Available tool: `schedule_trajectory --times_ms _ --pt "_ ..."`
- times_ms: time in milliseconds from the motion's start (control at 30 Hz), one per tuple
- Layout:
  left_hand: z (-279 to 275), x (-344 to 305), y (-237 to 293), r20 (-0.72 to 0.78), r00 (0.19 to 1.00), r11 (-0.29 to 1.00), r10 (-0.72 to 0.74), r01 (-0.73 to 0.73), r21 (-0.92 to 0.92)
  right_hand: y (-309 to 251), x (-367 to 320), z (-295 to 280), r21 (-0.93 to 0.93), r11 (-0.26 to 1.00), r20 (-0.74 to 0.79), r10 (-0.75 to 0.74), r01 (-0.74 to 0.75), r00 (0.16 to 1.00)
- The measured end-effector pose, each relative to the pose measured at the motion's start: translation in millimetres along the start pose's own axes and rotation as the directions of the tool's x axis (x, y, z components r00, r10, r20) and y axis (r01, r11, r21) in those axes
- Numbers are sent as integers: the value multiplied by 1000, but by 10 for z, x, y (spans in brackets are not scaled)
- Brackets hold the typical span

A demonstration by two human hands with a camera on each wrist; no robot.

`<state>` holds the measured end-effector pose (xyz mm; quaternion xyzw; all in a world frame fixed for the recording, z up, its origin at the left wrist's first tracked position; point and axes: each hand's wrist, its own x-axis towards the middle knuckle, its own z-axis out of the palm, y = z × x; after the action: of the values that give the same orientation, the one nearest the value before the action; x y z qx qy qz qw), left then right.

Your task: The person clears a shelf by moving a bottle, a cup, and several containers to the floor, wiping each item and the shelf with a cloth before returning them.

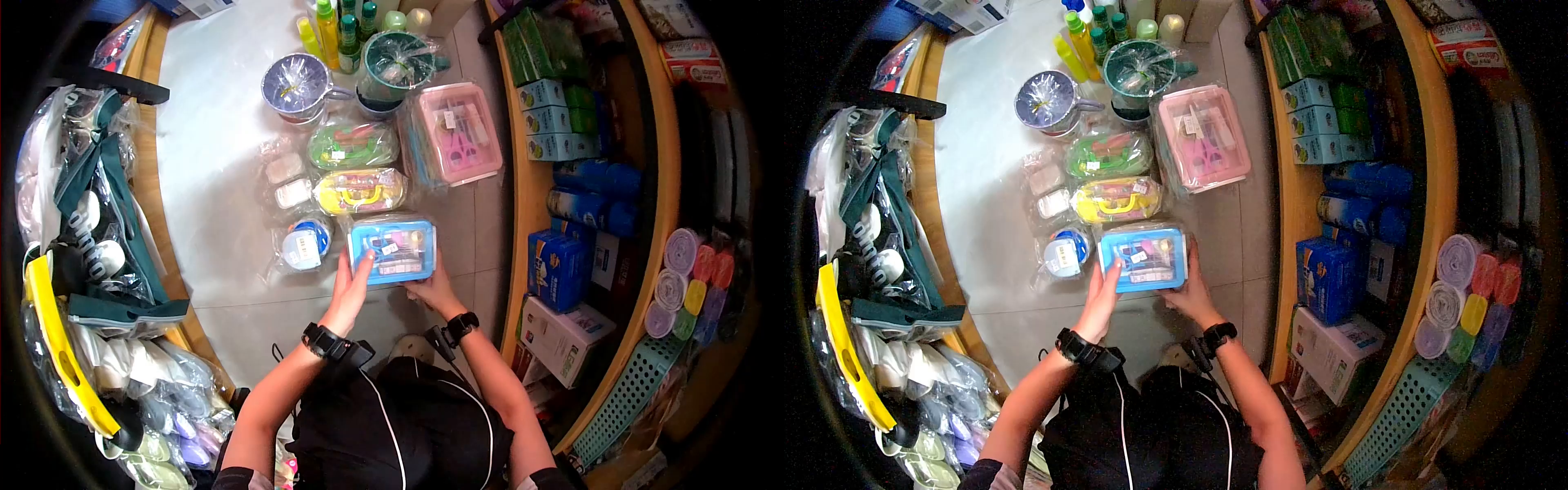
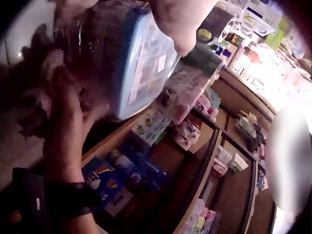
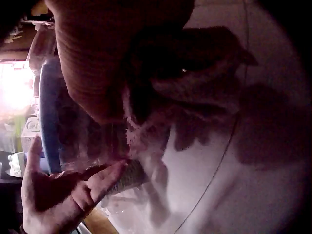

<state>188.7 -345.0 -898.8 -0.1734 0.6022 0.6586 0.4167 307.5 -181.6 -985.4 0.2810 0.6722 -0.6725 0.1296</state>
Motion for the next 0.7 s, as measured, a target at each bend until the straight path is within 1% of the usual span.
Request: schedule_trajectory --times_ms 33,67,167,200,300,333,367,400,433,467,500,533,567,600,633,667,700 --pt "27 19 49 -16 999 999 -46 45 -25 31 18 -21 1 1000 -5 22 -22 1000" --pt "82 9 71 -39 999 999 -18 20 39 56 39 -35 3 999 -9 45 -45 999" --pt "65 167 -29 26 999 997 18 -20 79 132 115 -75 250 968 -32 1 7 1000" --pt "92 178 -10 32 999 997 34 -37 72 110 135 -106 212 977 -22 -25 29 999" --pt "115 223 -34 34 999 999 0 -1 42 192 192 -180 -88 982 -37 -174 170 984" --pt "114 186 26 75 997 997 1 -6 76 -44 149 -198 12 998 -41 -59 60 997" --pt "73 164 23 52 997 992 -49 43 118 -307 45 -227 113 992 -31 62 -58 998" --pt "0 133 -23 25 994 982 -105 100 159 -512 -79 -223 214 960 -8 187 -181 982" --pt "-74 71 -70 -5 987 967 -163 161 198 -474 -198 -241 212 948 -6 245 -239 969" --pt "-140 -7 -105 -45 986 967 -160 166 195 -375 -323 -300 209 933 -5 302 -295 953" --pt "-143 -169 13 -43 990 963 -135 141 230 -374 -443 -373 202 917 -4 351 -343 936" --pt "-208 -283 56 -10 998 946 -69 69 318 -477 -601 -430 67 920 -22 389 -387 921" --pt "-292 -409 74 27 1000 916 -9 -3 401 -495 -775 -486 7 893 18 450 -451 893" --pt "-335 -593 121 29 999 919 40 -49 391 -416 -960 -535 -57 859 55 512 -509 857" --pt "-379 -788 167 31 996 920 88 -93 382 -337 -1183 -573 -174 831 80 547 -529 833" --pt "-476 -936 178 39 992 896 119 -124 426 -252 -1406 -613 -289 795 106 580 -533 808" --pt "-524 -1131 328 23 995 883 96 -96 460 -166 -1643 -652 -447 753 124 586 -482 801"
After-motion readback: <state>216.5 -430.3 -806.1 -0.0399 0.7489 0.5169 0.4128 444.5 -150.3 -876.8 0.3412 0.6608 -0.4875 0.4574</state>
